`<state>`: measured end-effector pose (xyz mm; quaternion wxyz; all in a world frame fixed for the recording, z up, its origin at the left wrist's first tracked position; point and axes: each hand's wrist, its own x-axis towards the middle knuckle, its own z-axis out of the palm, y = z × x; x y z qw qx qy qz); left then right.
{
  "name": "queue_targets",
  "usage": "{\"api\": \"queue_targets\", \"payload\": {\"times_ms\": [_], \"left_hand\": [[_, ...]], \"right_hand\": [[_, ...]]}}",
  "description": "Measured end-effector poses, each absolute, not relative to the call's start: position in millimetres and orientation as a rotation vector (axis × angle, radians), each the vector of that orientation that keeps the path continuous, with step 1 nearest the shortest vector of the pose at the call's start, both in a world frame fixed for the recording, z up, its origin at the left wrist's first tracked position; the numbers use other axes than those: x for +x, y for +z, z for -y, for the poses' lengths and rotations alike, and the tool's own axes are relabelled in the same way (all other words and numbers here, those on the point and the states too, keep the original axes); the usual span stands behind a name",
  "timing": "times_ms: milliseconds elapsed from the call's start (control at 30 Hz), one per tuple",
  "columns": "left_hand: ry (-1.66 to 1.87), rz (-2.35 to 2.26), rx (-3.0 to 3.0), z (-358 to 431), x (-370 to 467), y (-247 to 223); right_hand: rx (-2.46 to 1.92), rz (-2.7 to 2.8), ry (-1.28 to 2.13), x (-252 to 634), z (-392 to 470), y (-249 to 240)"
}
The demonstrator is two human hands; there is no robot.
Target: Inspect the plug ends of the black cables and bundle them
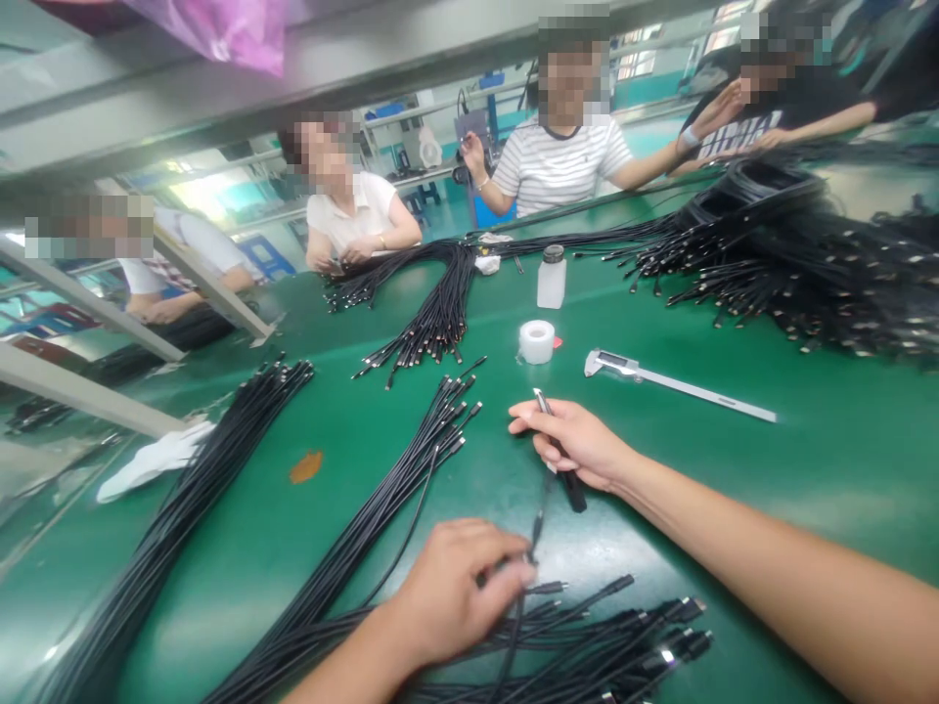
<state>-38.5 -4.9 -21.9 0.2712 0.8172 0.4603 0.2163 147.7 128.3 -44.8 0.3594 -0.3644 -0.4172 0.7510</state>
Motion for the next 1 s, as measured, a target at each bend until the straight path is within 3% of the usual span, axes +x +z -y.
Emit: {"api": "queue_targets", "payload": {"times_ms": [133,400,633,1000], "left_hand": [[0.560,-0.901,2.244,12,-34,-22],[0.806,-1.706,1.998,-8,-51,-33],[0.611,-1.695,2.113,-17,-44,-39],[0.663,-1.833,2.594,-18,-66,-38]], "right_hand": [[-0.800,1.094,1.976,147,-131,-51],[-0.723,1.196,1.935,138,-132,-58],[-0.771,1.314,1.860,133,-133,-58],[-0.823,1.458,1.788,130,-130,-45]]}}
